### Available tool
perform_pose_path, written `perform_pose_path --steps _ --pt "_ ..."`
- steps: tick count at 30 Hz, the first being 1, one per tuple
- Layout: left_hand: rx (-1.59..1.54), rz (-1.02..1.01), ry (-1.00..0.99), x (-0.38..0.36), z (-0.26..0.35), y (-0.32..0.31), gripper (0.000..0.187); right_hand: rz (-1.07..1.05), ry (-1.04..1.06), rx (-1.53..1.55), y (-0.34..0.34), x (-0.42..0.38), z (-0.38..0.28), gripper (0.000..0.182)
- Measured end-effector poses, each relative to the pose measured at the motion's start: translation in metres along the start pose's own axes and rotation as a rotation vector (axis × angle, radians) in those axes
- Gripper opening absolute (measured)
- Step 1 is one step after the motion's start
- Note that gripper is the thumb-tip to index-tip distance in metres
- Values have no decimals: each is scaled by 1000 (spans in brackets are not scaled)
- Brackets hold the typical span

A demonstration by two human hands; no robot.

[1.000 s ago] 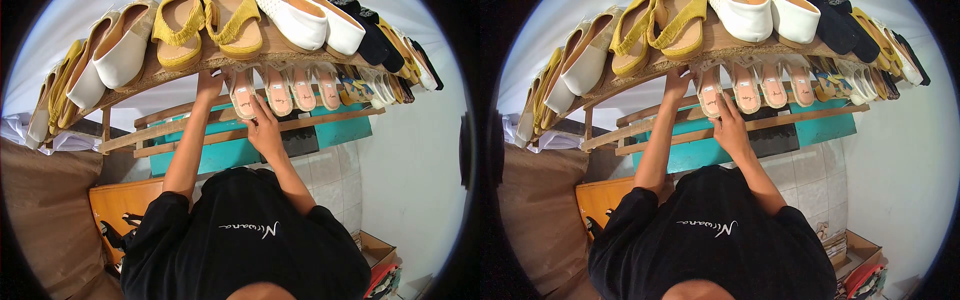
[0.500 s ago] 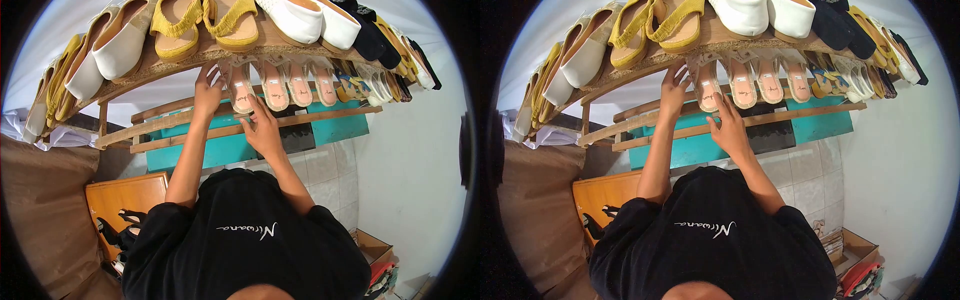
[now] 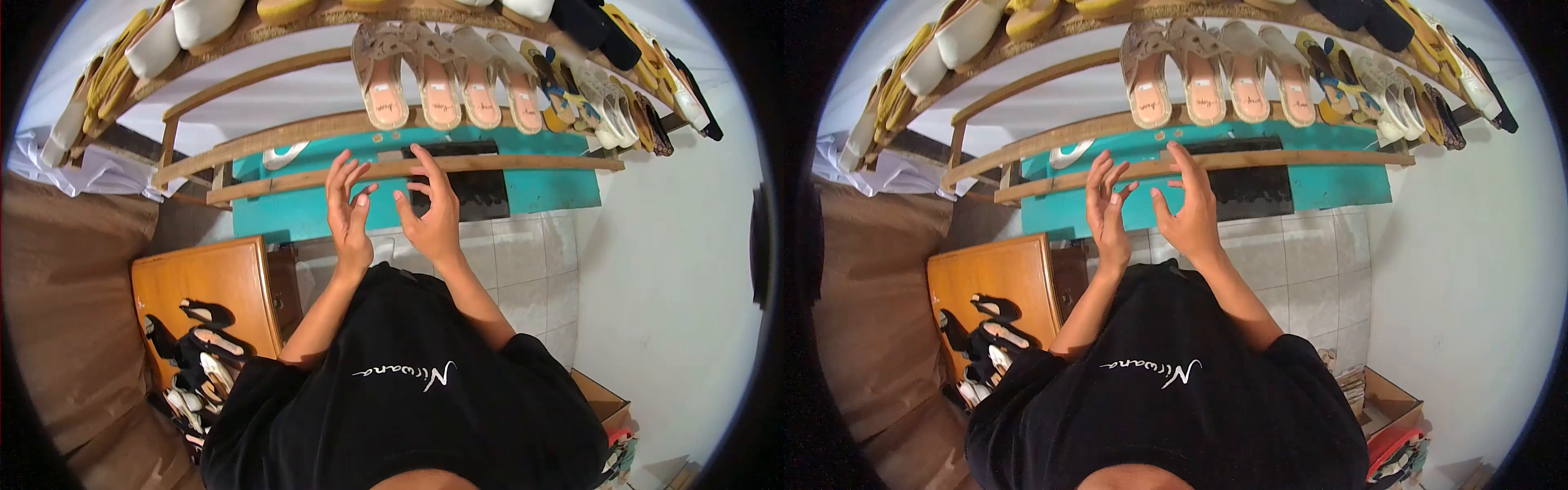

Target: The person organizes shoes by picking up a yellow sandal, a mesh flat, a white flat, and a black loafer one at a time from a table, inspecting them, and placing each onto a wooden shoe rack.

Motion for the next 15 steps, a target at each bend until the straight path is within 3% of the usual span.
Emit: perform_pose_path --steps 3,15 --pt "55 3 15 -39 3 4 55 -37 -35 52 -2 -28 -10 70" --pt "132 287 94 -217 29 64 46 -337 -151 292 -42 -169 -52 68"
Point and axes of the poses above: each hand's wrist, its own x-axis towards the middle knuckle, its own y-axis out of the back of the hand, z = x × y, the point moved 10 cm from there along x, towards the middle knuckle, and after that the axes turned 3 degrees about y, right-handed, at the moved point
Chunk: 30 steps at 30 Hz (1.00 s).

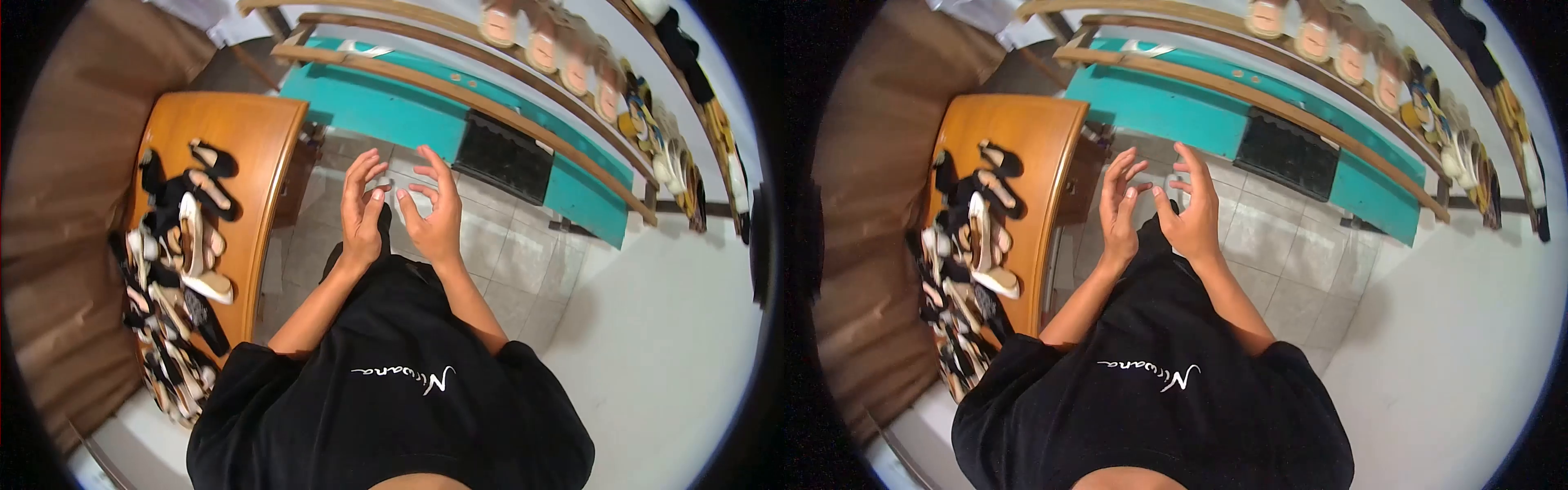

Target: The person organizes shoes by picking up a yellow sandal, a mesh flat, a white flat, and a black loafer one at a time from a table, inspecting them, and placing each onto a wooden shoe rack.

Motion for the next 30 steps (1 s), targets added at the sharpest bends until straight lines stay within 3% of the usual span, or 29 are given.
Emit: perform_pose_path --steps 11,17,23,30 --pt "121 404 -65 -104 39 116 40 -371 -1 169 -115 -69 -27 79" --pt "28 773 -118 -192 70 204 44 -637 68 236 -212 -105 -68 82" --pt "83 1049 -185 -298 104 288 42 -888 121 293 -308 -186 -116 80" --pt "110 1217 -219 -403 136 368 45 -1055 145 325 -390 -299 -160 80"
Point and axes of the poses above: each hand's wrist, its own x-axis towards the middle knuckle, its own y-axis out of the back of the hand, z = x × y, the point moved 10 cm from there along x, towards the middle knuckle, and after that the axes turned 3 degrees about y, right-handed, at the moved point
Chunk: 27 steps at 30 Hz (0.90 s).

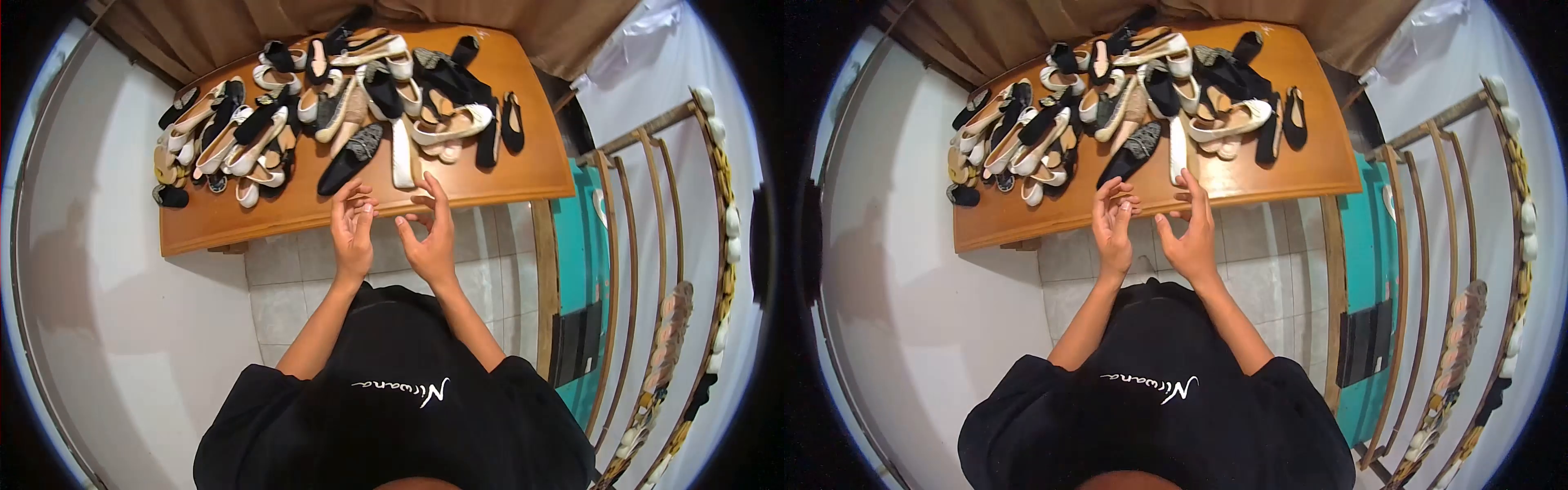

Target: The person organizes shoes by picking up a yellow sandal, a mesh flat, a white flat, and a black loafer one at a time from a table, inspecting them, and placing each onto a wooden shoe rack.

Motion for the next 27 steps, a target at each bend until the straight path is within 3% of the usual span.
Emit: perform_pose_path --steps 9,27 --pt "-22 42 6 50 16 89 54 -114 -79 23 -115 15 14 80" --pt "57 177 242 168 -55 127 55 -414 -139 29 -202 163 72 69"
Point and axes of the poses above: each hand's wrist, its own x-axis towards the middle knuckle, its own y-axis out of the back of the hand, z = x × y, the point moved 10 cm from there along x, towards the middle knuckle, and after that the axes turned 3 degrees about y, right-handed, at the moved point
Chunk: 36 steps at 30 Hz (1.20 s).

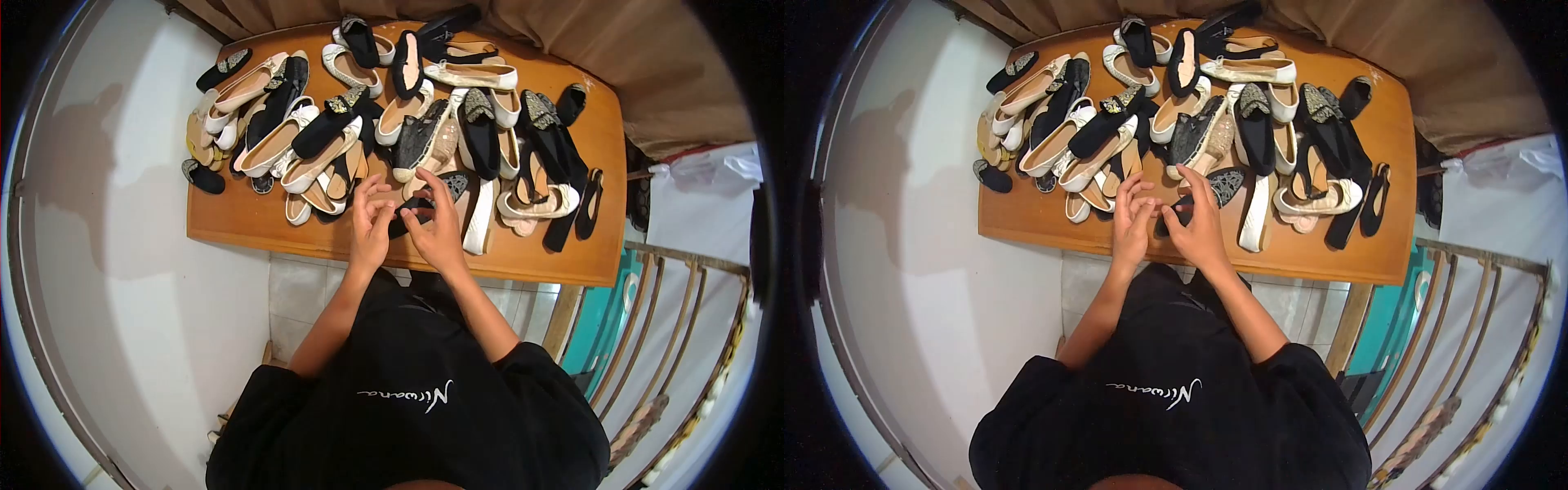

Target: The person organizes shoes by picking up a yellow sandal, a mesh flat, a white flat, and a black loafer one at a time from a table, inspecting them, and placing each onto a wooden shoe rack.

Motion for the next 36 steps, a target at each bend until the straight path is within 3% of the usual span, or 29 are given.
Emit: perform_pose_path --steps 5,7,8,12,15,17,19,23,29,30,36 --pt "40 89 63 54 -21 26 53 -92 7 -61 -14 50 22 65" --pt "132 83 105 79 -32 33 53 -165 -158 8 -26 65 51 68" --pt "172 34 107 91 -41 34 55 -159 -249 227 -38 69 84 72" --pt "404 23 87 141 -68 39 61 -170 -419 114 -57 88 130 77" --pt "291 30 138 167 -90 38 62 -123 -339 21 -69 104 148 78" --pt "227 -84 226 177 -107 33 63 -79 -333 84 -79 111 160 77" --pt "235 -75 269 180 -113 35 63 -97 -412 161 -89 119 164 78" --pt "165 -52 273 175 -113 44 62 -93 -491 -87 -81 125 161 70" --pt "109 -125 262 172 -109 42 59 -21 -286 -322 -77 119 133 53" --pt "78 -119 339 169 -108 42 59 -7 -336 -352 -73 120 139 42" --pt "27 -60 507 137 -89 55 63 -76 -336 -421 -50 99 112 37"
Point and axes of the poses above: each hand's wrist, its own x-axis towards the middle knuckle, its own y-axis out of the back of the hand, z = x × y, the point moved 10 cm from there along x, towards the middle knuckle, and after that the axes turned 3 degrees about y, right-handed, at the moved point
